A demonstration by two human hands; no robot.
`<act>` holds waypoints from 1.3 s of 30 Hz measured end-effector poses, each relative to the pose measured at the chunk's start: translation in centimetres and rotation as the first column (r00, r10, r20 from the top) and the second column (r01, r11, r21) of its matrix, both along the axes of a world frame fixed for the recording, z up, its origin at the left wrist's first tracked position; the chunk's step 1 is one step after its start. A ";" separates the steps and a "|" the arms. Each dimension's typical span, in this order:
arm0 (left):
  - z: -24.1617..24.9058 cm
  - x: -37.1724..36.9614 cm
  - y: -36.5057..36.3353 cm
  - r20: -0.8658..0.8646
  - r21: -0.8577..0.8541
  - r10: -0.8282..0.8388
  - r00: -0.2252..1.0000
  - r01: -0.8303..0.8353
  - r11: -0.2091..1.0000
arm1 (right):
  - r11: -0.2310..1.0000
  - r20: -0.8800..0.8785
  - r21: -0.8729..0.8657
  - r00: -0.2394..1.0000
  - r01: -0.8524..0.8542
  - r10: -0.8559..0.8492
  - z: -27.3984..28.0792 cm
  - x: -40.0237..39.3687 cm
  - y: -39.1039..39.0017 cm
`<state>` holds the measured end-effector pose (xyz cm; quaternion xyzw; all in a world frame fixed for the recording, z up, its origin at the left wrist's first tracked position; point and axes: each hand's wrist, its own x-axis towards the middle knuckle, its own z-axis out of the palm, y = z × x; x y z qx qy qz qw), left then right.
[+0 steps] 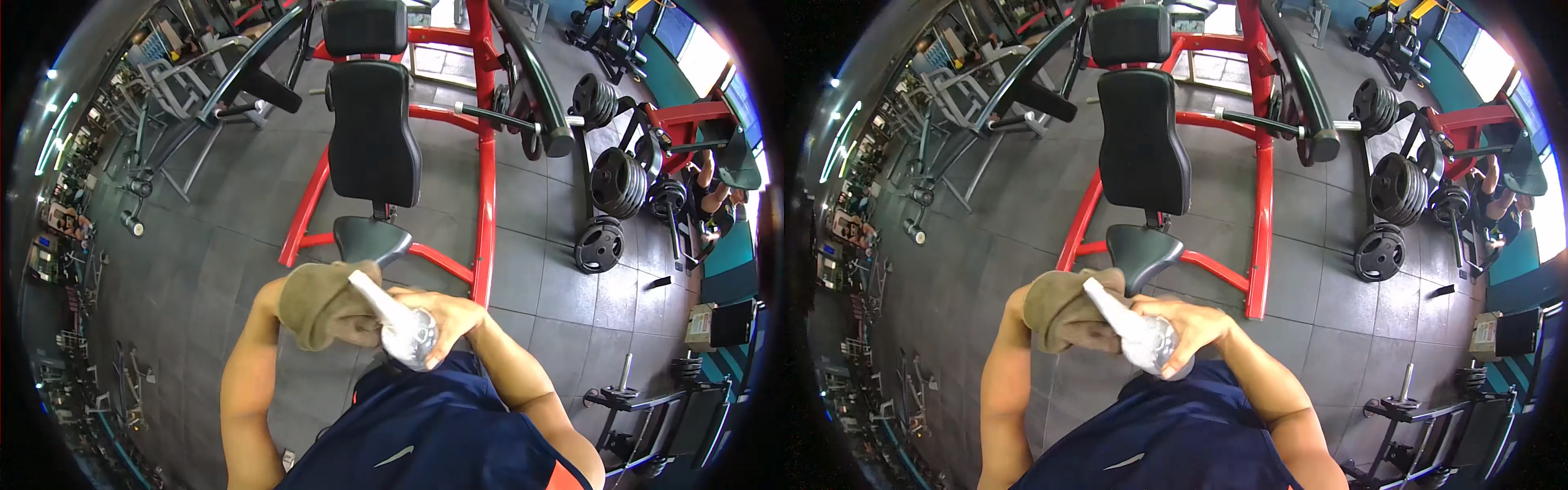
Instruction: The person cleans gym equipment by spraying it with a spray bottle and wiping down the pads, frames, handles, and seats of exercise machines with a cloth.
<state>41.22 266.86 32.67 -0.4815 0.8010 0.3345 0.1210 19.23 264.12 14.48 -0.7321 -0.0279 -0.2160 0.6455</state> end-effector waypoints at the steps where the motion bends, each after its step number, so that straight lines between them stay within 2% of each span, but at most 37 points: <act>1: -2.8 2.9 0.9 -0.127 -0.052 -0.069 0.989 0.063 0.997 | 0.999 -0.042 0.020 0.999 0.033 -0.032 1.1 -0.2 1.3; 2: -6.1 5.6 1.9 -0.285 -0.062 -0.005 0.958 -0.013 0.998 | 0.997 -0.089 0.042 0.994 0.068 -0.064 2.1 -0.6 2.7; 4: -12.2 9.3 4.7 -0.584 -0.046 0.107 0.805 -0.164 0.985 | 0.981 -0.096 0.011 0.977 0.192 -0.190 2.5 -1.6 5.1; 6: -15.4 9.9 9.2 -0.311 -0.224 0.313 0.897 -0.389 0.893 | 0.944 -0.084 -0.076 0.941 0.322 -0.328 2.6 -2.9 7.0; 8: -17.4 8.9 13.4 -0.060 -0.448 0.563 0.824 -0.526 0.723 | 0.868 -0.173 -0.248 0.862 0.429 -0.476 2.8 -4.4 9.1; 9: -16.6 6.5 15.1 -0.267 -0.206 0.627 0.732 -0.679 0.705 | 0.820 -0.244 -0.324 0.796 0.471 -0.554 3.0 -4.8 10.3; 10: -15.3 2.9 16.4 -0.433 0.068 0.690 0.580 -0.742 0.667 | 0.766 -0.304 -0.401 0.716 0.503 -0.629 3.1 -4.9 11.4; 11: -15.1 -0.6 17.8 -0.592 0.067 0.599 0.539 -0.708 0.703 | 0.702 -0.246 -0.457 0.681 0.546 -0.690 2.6 -4.9 12.4; 12: -15.1 -3.6 19.2 -0.723 0.060 0.500 0.477 -0.678 0.733 | 0.698 -0.297 -0.448 0.643 0.559 -0.706 1.6 -4.7 13.6; 14: -17.4 -7.6 20.5 -0.733 -0.267 0.393 0.555 -0.766 0.584 | 0.699 -0.399 -0.431 0.574 0.571 -0.715 -0.3 -3.4 15.5; 15: -19.0 -8.3 21.5 -0.799 -0.006 0.521 0.300 -0.871 0.492 | 0.679 -0.358 -0.445 0.580 0.584 -0.732 -0.4 -2.5 16.7; 16: -20.6 -8.7 22.3 -0.794 0.258 0.608 0.017 -0.895 0.363 | 0.706 -0.357 -0.444 0.614 0.552 -0.704 -0.7 -1.6 17.9; 17: -21.1 -8.7 22.8 -0.725 0.501 0.637 -0.262 -0.835 0.226 | 0.724 -0.347 -0.452 0.644 0.522 -0.681 -1.2 -0.6 18.8; 19: -19.8 -8.1 24.2 -0.690 0.600 0.574 -0.441 -0.792 0.112 | 0.757 -0.315 -0.463 0.713 0.461 -0.627 -2.1 1.4 20.1; 20: -19.2 -7.4 24.7 -0.668 0.645 0.533 -0.520 -0.762 0.065 | 0.809 -0.284 -0.441 0.795 0.388 -0.536 -2.1 2.3 20.0; 21: -20.9 -5.3 26.3 -0.622 0.649 0.558 -0.549 -0.760 -0.023 | 0.852 -0.250 -0.420 0.862 0.313 -0.441 -1.9 3.4 19.4; 22: -21.0 -3.7 27.7 -0.658 0.565 0.564 -0.500 -0.822 -0.071 | 0.885 -0.217 -0.403 0.916 0.232 -0.338 -1.7 4.5 18.8; 23: -20.8 -1.3 29.4 -0.755 0.411 0.572 -0.320 -0.911 0.034 | 0.963 -0.282 -0.239 0.940 0.123 -0.190 -1.5 5.5 18.0; 24: -20.2 1.1 31.0 -0.818 0.239 0.562 -0.122 -0.961 0.138 | 0.976 -0.269 -0.176 0.948 0.125 -0.170 -1.1 7.3 17.5; 26: -18.5 4.4 32.9 -0.881 0.135 0.470 -0.057 -0.982 0.134 | 0.992 -0.242 -0.044 0.962 0.121 -0.128 -0.4 11.5 17.3; 27: -18.1 6.6 33.9 -0.892 0.100 0.451 -0.039 -0.989 0.113 | 0.985 -0.178 -0.050 0.969 0.166 -0.172 0.5 14.0 18.0; 28: -18.1 9.0 35.0 -0.900 0.065 0.435 -0.021 -0.994 0.087 | 0.994 -0.249 -0.090 0.965 0.066 -0.086 1.3 16.5 18.4; 30: -19.4 15.1 37.3 -0.838 -0.157 0.484 0.251 -0.961 0.227 | 0.982 -0.393 -0.135 0.917 -0.135 0.072 2.9 21.7 18.5; 31: -19.6 18.3 38.2 -0.780 -0.255 0.498 0.380 -0.919 0.302 | 0.970 -0.312 -0.153 0.941 -0.189 0.134 3.1 24.6 18.6; 33: -19.5 22.7 40.1 -0.775 0.037 0.605 0.182 -0.943 0.331 | 0.935 -0.157 -0.191 0.950 -0.298 0.271 3.1 30.3 19.0; 34: -19.2 24.8 41.0 -0.745 0.177 0.662 0.082 -0.933 0.314 | 0.923 -0.172 -0.170 0.932 -0.346 0.318 3.9 32.8 18.9; 36: -20.8 30.2 41.2 -0.803 0.320 0.595 -0.037 -0.869 0.378 | 0.928 -0.097 -0.149 0.939 -0.341 0.329 5.5 37.1 18.9; 37: -19.7 31.6 40.7 -0.767 0.525 0.590 -0.252 -0.774 0.352 | 0.929 -0.087 -0.176 0.945 -0.325 0.314 5.9 38.9 18.1; 39: -20.1 36.1 39.7 -0.771 0.390 0.634 -0.062 -0.833 0.392 | 0.942 -0.142 -0.219 0.963 -0.255 0.227 7.0 41.6 16.7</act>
